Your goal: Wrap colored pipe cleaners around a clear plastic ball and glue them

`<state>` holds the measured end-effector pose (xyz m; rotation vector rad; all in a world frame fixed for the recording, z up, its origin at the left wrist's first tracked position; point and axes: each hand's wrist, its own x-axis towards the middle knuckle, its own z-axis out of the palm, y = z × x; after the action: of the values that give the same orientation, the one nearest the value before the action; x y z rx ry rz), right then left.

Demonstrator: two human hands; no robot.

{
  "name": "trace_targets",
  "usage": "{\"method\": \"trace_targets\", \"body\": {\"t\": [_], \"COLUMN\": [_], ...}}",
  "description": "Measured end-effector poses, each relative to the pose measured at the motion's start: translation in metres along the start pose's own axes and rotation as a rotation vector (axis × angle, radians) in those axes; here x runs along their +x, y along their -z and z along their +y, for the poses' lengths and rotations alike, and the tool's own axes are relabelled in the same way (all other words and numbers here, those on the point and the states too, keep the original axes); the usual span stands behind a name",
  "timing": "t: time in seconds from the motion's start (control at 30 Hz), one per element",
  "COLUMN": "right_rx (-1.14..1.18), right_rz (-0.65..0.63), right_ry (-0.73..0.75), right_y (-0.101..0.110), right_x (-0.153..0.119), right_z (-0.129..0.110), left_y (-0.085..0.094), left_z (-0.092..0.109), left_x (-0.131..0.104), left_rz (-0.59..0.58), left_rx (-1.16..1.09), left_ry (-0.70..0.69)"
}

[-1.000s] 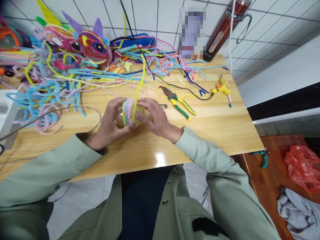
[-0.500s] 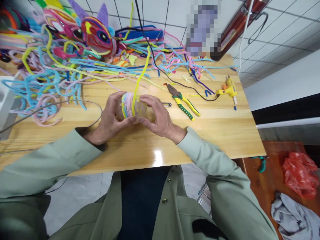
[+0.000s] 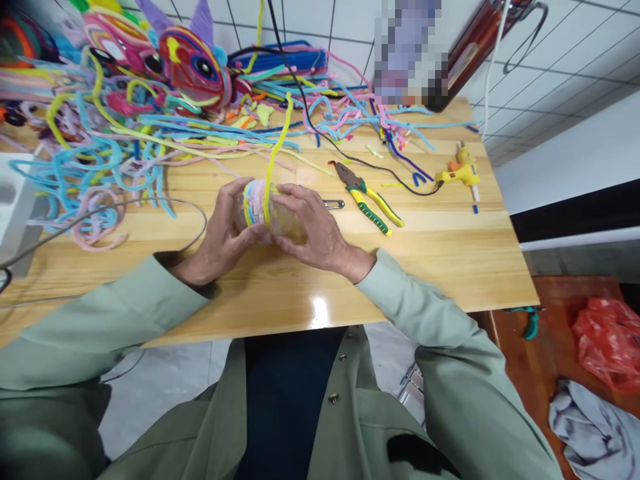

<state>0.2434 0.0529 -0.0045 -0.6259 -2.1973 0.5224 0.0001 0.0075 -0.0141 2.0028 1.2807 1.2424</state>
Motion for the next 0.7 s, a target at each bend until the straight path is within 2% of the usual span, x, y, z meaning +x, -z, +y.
{"method": "trace_targets", "body": {"t": [0.23,0.43,0.7], "right_rx": [-0.020,0.015,0.006], "right_rz": [0.027,-0.012,-0.021], "right_ry": [0.026,-0.036,-0.020], "right_y": [-0.0007,-0.0007,0.0002], "right_x": [0.0007,-0.0009,-0.0006], "right_z": [-0.0005,0.0033,0.0008], "left_y": [0.0029,0.0005,0.0016], "left_z": [0.0014,0.0017,0.0030], "left_x": [0.0019,0.0037,0.0032], "left_rz": [-0.031,-0.023,-0.015], "left_rx": [-0.030,0.016,0.023], "left_ry": [0.009,-0.014,-0.011]}}
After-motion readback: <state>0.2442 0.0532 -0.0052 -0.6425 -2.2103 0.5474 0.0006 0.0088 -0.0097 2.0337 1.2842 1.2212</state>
